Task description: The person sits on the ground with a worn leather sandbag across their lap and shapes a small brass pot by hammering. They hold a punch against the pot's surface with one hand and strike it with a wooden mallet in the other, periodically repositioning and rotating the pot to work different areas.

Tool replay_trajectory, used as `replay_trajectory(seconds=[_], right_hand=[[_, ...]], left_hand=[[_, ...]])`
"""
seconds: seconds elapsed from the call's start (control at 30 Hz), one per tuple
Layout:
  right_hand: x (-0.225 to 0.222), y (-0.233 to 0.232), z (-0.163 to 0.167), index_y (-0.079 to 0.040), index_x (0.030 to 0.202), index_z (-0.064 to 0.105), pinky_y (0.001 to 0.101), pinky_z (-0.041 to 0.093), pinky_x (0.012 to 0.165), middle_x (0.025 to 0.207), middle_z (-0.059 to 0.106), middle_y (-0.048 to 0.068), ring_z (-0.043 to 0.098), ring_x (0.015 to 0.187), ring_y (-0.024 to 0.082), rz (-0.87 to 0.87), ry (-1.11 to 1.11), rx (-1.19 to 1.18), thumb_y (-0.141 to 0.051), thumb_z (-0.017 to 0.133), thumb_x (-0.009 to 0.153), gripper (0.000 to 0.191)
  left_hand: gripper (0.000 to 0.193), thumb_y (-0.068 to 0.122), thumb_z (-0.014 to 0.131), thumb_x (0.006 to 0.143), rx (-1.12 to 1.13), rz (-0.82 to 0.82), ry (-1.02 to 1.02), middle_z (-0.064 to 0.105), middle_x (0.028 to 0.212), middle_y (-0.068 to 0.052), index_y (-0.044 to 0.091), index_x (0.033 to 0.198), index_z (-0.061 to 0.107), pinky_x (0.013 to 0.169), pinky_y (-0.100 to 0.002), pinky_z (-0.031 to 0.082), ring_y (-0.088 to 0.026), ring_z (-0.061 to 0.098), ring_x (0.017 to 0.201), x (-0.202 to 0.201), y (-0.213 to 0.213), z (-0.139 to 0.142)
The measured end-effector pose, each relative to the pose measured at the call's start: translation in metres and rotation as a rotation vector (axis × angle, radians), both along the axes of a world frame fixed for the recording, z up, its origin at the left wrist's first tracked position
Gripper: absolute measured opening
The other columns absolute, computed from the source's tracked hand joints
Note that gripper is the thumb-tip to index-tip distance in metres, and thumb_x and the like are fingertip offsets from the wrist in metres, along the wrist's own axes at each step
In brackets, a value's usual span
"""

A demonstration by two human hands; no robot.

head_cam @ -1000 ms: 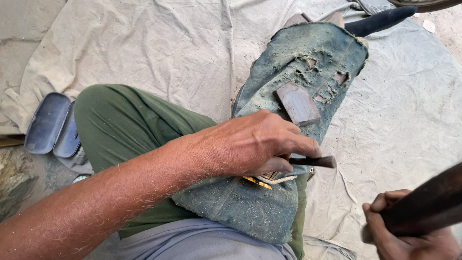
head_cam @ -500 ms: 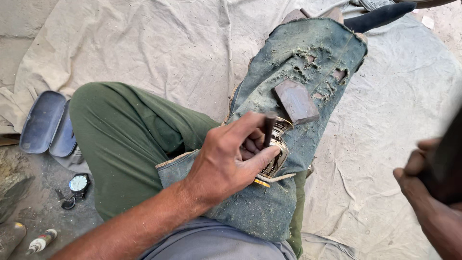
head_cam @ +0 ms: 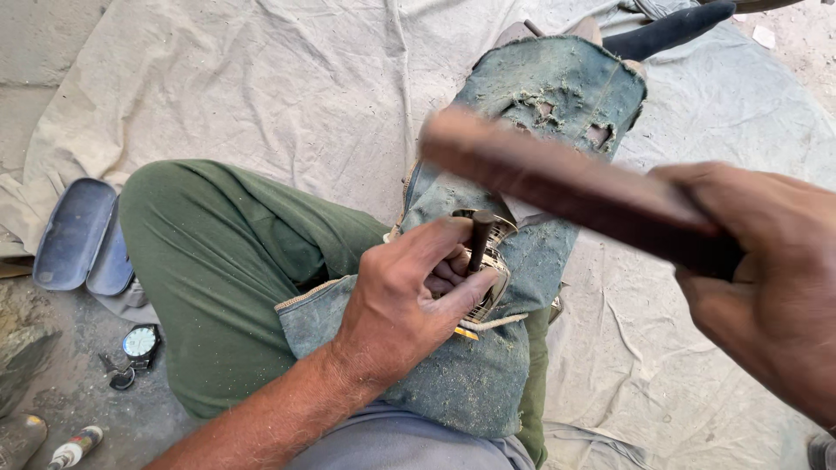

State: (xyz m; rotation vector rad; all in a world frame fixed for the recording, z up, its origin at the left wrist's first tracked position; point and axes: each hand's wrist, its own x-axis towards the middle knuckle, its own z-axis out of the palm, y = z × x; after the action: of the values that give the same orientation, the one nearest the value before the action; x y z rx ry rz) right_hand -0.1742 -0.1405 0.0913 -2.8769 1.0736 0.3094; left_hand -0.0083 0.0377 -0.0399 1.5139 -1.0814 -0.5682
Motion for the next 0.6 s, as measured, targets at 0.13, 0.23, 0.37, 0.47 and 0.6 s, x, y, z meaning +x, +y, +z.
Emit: replay_trajectory(seconds=[0.13,0.23,0.37,0.47,0.6], right_hand=[[-0.023,0.0,-0.012,-0.007,0.128,0.068,0.0323,0.057,0.061,0.08,0.066,0.009,0.068,0.064,0.018,-0.235,0.056,0.14,0.004,0.073,0.081,0.049],[-0.048,0.006,-0.027,-0.008,0.131,0.065,0.0311,0.059,0.064,0.082,0.066,0.01,0.068,0.068,0.019,-0.341,-0.076,0.151,-0.006,0.078,0.086,0.047],[-0.08,0.023,-0.047,-0.002,0.121,0.066,0.0335,0.056,0.066,0.085,0.068,0.011,0.07,0.069,0.02,-0.365,-0.074,0.104,-0.004,0.079,0.086,0.037],[-0.097,0.042,-0.064,-0.003,0.113,0.065,0.0286,0.058,0.08,0.095,0.071,0.006,0.071,0.084,0.014,-0.422,-0.374,0.161,-0.005,0.077,0.079,0.035],[-0.11,0.067,-0.086,0.004,0.11,0.065,0.034,0.059,0.078,0.096,0.069,0.013,0.07,0.085,0.019,-0.381,-0.5,0.053,0.0,0.078,0.075,0.038]], left_hand=[[0.04,0.016,0.081,0.088,0.042,-0.116,0.087,0.074,0.101,-0.011,0.002,0.122,0.066,0.07,-0.029,0.064,-0.018,0.078,0.082,0.006,-0.004,0.007],[0.038,0.015,0.08,0.087,0.044,-0.218,0.003,0.075,0.104,-0.011,0.004,0.121,0.068,0.073,-0.032,0.063,-0.02,0.078,0.083,0.012,-0.012,0.011],[0.038,0.014,0.08,0.084,0.043,-0.335,-0.092,0.074,0.099,-0.011,0.006,0.12,0.069,0.073,-0.036,0.061,-0.024,0.075,0.082,0.018,-0.019,0.017],[0.037,0.014,0.079,0.084,0.019,-0.448,-0.17,0.073,0.096,-0.009,0.008,0.119,0.069,0.073,-0.039,0.059,-0.026,0.073,0.083,0.022,-0.028,0.019],[0.032,0.018,0.08,0.084,0.069,-0.632,-0.24,0.072,0.09,-0.008,0.013,0.114,0.071,0.076,-0.043,0.058,-0.028,0.073,0.085,0.025,-0.039,0.02]])
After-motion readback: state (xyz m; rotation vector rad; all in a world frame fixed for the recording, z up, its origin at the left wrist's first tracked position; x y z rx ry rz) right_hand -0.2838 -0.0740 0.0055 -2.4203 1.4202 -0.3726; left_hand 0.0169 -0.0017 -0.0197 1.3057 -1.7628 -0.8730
